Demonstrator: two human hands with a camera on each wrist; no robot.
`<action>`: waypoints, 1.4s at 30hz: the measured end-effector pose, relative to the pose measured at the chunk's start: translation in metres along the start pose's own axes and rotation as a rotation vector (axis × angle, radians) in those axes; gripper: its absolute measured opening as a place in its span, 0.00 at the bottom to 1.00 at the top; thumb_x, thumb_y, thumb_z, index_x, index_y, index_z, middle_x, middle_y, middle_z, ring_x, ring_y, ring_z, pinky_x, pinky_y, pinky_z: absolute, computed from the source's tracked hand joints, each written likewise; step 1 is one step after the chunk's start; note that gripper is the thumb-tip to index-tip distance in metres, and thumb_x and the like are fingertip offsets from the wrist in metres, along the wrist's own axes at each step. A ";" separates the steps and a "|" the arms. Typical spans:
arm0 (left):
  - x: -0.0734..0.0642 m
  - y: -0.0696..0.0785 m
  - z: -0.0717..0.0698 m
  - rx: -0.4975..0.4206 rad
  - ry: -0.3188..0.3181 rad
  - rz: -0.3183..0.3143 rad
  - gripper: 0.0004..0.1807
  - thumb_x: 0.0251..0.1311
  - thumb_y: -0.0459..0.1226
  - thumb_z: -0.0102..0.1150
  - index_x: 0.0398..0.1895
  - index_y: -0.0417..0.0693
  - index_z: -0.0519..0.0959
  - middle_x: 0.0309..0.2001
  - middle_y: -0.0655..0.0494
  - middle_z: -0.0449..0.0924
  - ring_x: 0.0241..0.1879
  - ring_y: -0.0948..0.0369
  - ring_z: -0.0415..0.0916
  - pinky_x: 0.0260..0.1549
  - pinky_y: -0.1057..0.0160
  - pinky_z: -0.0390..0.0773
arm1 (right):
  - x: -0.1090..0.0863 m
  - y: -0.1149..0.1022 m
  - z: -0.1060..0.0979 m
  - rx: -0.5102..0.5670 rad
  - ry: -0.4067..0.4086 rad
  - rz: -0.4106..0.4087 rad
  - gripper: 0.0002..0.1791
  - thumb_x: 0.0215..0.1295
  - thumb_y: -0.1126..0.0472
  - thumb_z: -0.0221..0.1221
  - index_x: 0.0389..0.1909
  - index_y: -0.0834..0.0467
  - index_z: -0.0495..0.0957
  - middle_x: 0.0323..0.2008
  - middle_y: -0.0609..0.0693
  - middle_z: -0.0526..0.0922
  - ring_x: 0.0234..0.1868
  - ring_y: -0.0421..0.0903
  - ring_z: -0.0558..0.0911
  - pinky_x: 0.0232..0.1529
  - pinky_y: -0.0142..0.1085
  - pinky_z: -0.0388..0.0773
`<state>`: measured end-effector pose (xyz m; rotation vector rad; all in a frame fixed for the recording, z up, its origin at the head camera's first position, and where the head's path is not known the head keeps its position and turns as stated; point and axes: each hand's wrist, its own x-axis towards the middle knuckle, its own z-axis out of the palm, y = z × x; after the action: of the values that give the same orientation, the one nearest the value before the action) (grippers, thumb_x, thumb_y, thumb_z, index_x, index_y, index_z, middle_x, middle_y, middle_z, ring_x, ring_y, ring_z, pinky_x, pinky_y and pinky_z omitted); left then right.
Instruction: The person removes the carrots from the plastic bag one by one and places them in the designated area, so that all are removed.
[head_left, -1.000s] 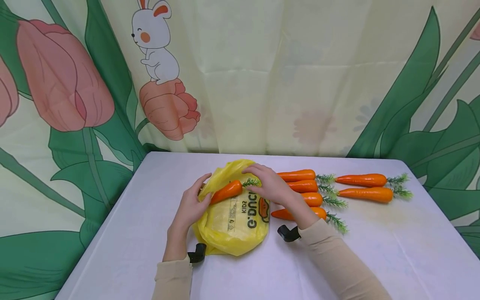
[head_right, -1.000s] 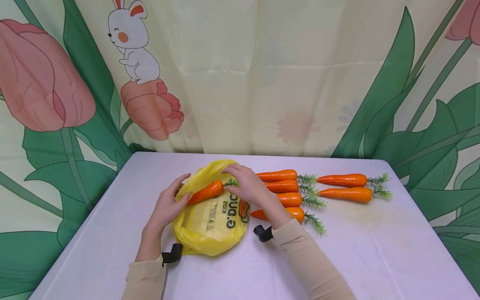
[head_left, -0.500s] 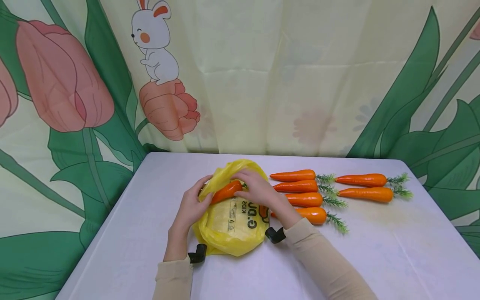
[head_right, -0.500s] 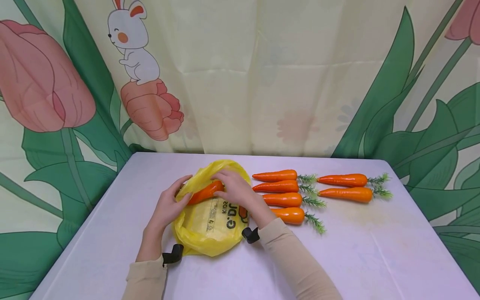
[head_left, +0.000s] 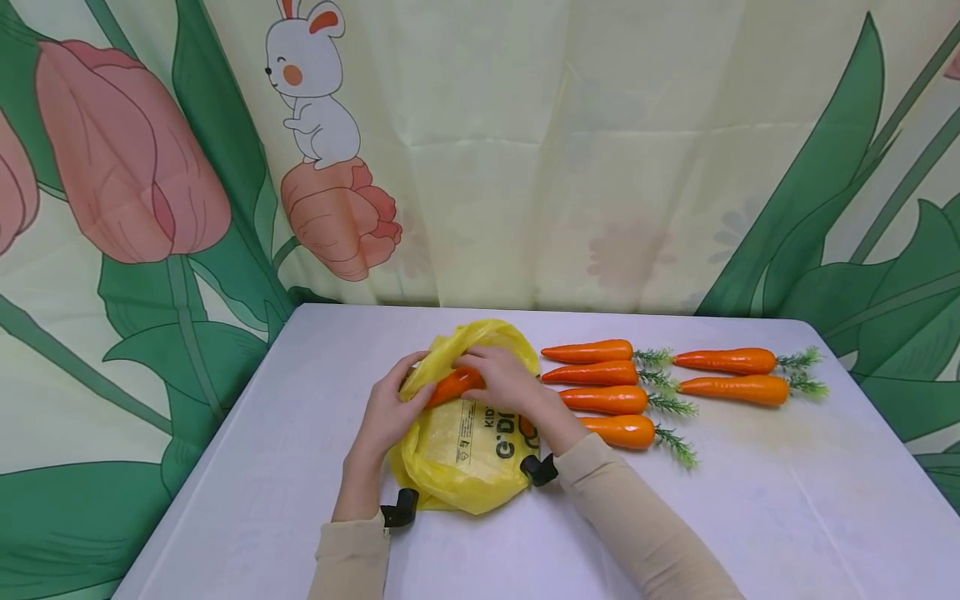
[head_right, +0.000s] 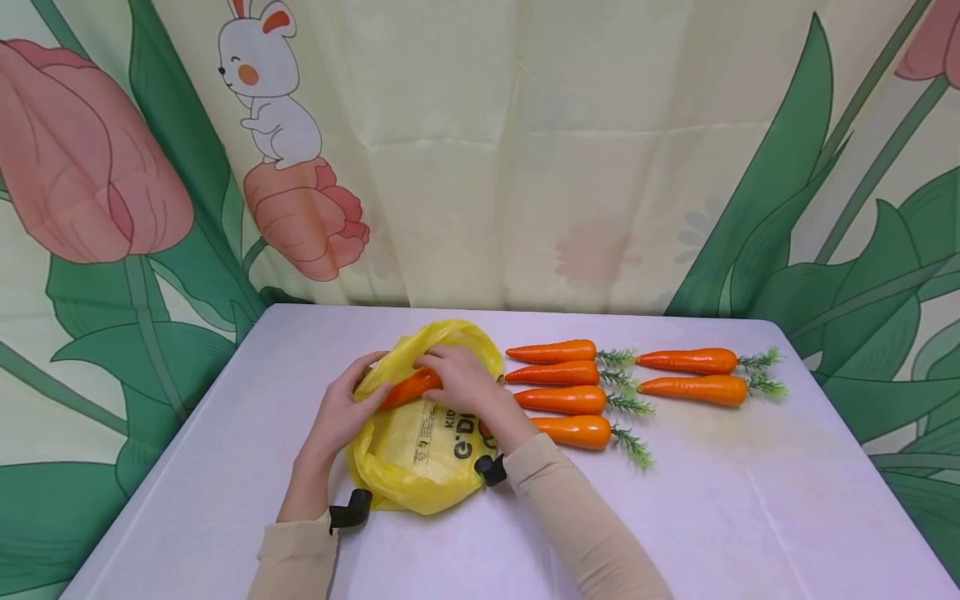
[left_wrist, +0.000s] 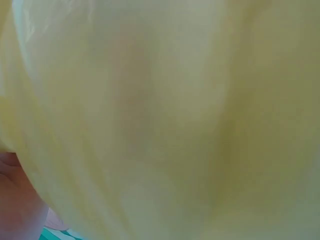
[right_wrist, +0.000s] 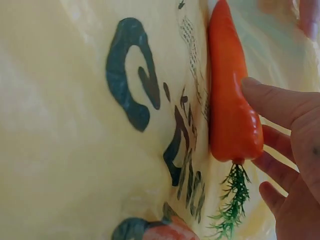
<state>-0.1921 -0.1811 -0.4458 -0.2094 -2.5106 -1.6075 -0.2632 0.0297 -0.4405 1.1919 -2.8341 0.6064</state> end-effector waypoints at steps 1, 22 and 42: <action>0.000 0.000 0.000 -0.002 0.003 -0.003 0.26 0.67 0.35 0.63 0.68 0.53 0.73 0.47 0.49 0.80 0.43 0.52 0.78 0.44 0.53 0.82 | 0.000 0.000 0.001 -0.003 -0.003 0.000 0.29 0.64 0.54 0.69 0.65 0.55 0.77 0.65 0.53 0.75 0.67 0.53 0.71 0.69 0.46 0.63; -0.001 0.003 0.005 0.000 0.006 -0.039 0.25 0.68 0.34 0.62 0.68 0.53 0.73 0.47 0.49 0.80 0.43 0.52 0.77 0.44 0.52 0.83 | 0.003 -0.002 0.010 -0.098 -0.028 -0.049 0.24 0.63 0.57 0.70 0.60 0.55 0.79 0.61 0.52 0.78 0.62 0.52 0.74 0.67 0.46 0.66; 0.000 -0.001 0.004 0.013 0.012 -0.015 0.25 0.67 0.35 0.63 0.67 0.54 0.74 0.44 0.50 0.80 0.39 0.53 0.77 0.40 0.56 0.82 | -0.004 -0.003 0.000 -0.092 -0.036 -0.044 0.25 0.65 0.57 0.68 0.62 0.56 0.79 0.61 0.51 0.78 0.63 0.51 0.74 0.68 0.45 0.65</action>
<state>-0.1926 -0.1777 -0.4479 -0.1789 -2.5192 -1.5921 -0.2579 0.0306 -0.4396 1.2581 -2.8219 0.4518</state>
